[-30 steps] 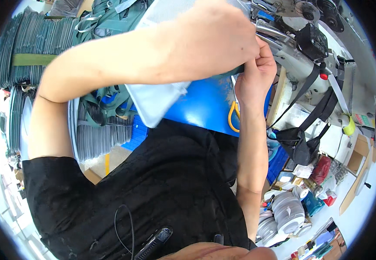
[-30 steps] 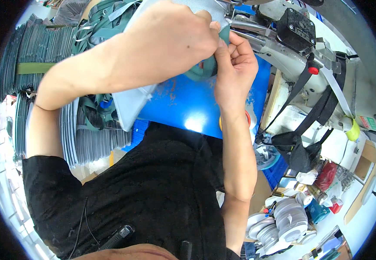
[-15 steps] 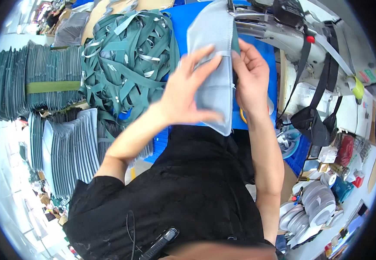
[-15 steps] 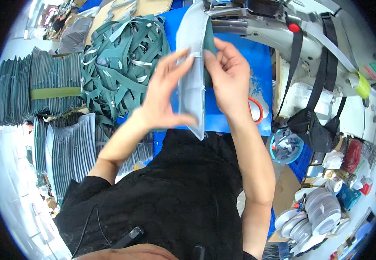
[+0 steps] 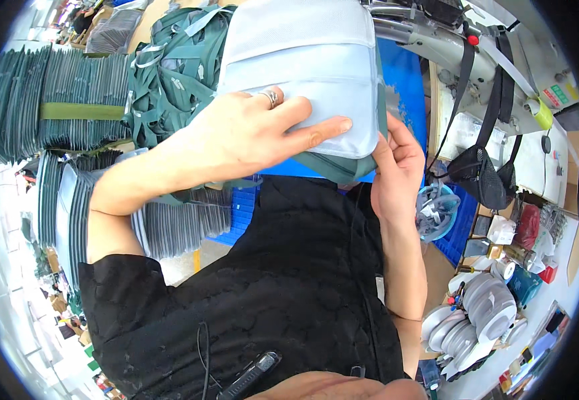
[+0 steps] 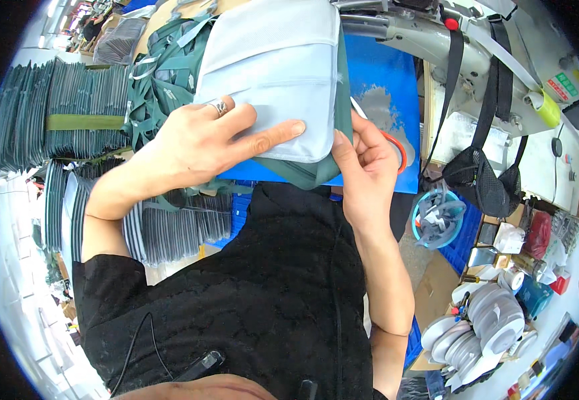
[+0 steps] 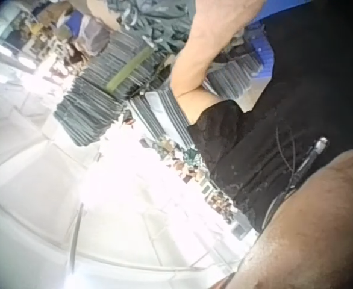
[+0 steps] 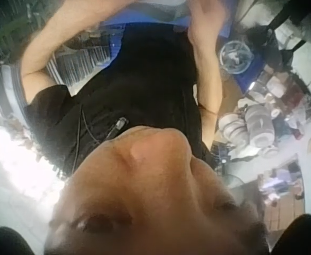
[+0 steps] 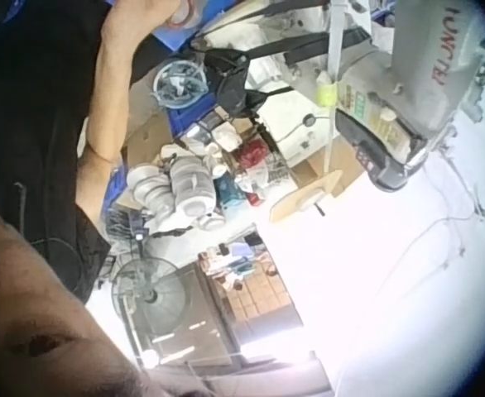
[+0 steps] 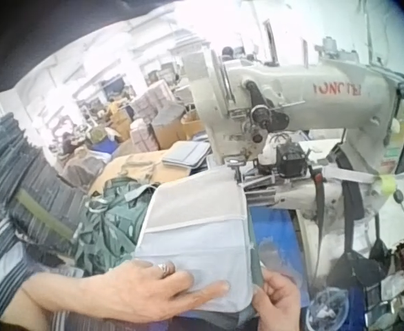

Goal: The recorder is assembling fabric bags by aligning pieces and trimming excess material with scissors at a sewing workstation.

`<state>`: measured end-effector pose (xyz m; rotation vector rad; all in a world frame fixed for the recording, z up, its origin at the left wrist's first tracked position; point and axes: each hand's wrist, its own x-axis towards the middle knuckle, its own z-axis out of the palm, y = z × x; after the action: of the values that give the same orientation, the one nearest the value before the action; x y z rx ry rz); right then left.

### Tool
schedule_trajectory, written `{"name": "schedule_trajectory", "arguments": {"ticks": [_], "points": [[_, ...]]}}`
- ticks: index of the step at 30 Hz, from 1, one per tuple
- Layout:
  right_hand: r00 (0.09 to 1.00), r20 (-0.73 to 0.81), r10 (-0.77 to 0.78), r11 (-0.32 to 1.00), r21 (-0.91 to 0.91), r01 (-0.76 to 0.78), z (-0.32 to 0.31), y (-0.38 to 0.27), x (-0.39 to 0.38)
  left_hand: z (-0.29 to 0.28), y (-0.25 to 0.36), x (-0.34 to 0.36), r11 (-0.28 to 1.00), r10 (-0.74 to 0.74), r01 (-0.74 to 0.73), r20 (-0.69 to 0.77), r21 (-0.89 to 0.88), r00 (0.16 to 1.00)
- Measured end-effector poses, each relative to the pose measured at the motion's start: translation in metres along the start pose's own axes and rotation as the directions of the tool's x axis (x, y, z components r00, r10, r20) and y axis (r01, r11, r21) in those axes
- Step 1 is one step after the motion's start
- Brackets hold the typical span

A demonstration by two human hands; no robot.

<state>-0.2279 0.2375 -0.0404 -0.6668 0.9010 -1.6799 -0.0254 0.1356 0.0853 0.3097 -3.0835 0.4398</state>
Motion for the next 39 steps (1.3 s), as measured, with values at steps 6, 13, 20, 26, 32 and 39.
{"name": "schedule_trajectory", "arguments": {"ticks": [6, 13, 20, 26, 32, 39], "points": [[0.999, -0.007, -0.045, 0.999, 0.011, 0.045, 0.008, 0.003, 0.027, -0.012, -0.037, 0.021, 0.984, 0.129, -0.134, 0.050, 0.114, 0.990], [1.000, 0.016, -0.025, 1.000, 0.005, 0.025, 0.003, 0.008, 0.074, -0.008, -0.076, 0.045, 0.990, 0.114, -0.121, 0.088, 0.076, 0.990], [0.999, 0.031, -0.043, 0.999, -0.001, 0.043, 0.005, 0.012, 0.117, 0.003, -0.113, 0.067, 0.993, 0.077, -0.084, 0.083, 0.086, 0.994], [0.994, 0.008, -0.113, 0.994, 0.008, 0.113, 0.007, 0.022, 0.147, -0.018, -0.138, 0.098, 0.981, 0.194, -0.195, 0.058, 0.011, 0.979], [0.989, -0.009, -0.148, 0.989, 0.016, 0.148, 0.010, 0.022, 0.148, -0.012, -0.137, 0.099, 0.987, 0.146, -0.152, 0.099, 0.059, 0.984], [0.991, -0.014, -0.136, 0.991, 0.018, 0.136, 0.007, 0.025, 0.145, -0.009, -0.121, 0.098, 0.989, 0.102, -0.115, 0.135, 0.093, 0.986]]}}
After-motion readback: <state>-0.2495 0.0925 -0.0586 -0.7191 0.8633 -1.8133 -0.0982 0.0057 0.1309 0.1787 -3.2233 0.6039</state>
